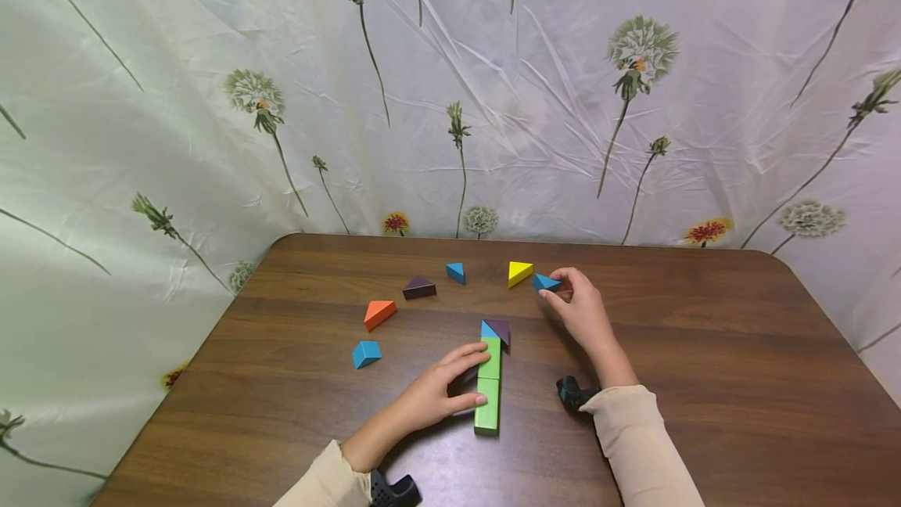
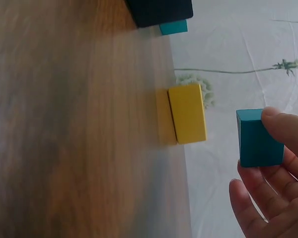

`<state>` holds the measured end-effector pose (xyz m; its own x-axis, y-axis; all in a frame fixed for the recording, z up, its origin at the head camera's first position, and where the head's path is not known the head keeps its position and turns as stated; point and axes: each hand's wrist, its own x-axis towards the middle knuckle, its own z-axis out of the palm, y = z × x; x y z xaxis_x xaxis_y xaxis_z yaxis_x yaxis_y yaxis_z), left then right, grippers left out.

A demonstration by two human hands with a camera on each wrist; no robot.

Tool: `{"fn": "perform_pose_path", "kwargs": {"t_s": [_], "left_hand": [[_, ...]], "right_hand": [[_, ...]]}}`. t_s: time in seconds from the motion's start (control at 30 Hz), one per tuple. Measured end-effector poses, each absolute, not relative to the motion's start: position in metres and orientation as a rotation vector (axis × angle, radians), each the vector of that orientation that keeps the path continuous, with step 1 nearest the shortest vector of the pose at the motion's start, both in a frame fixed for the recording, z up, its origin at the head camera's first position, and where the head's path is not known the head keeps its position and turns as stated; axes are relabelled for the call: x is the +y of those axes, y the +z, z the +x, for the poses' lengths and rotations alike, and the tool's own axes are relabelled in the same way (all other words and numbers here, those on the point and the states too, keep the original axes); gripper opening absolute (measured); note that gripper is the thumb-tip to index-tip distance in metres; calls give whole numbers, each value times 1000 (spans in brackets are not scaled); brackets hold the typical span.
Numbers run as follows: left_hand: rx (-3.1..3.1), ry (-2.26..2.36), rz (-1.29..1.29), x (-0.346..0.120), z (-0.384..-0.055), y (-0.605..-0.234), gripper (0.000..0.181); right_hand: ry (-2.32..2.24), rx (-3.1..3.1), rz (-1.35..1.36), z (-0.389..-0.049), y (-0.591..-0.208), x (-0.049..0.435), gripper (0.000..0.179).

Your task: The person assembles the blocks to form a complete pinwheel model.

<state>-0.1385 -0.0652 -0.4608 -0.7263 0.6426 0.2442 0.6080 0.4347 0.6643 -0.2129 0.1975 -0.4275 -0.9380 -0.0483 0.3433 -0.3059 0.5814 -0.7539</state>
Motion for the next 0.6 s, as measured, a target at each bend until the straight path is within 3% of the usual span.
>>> {"fn": "perform_pose_path", "kwargs": {"t_s": [0.6], "left_hand": [[2626, 1178, 1146, -65, -139, -461, 57]], "right_hand": [[1360, -2565, 323, -217, -433, 171, 28]]}}
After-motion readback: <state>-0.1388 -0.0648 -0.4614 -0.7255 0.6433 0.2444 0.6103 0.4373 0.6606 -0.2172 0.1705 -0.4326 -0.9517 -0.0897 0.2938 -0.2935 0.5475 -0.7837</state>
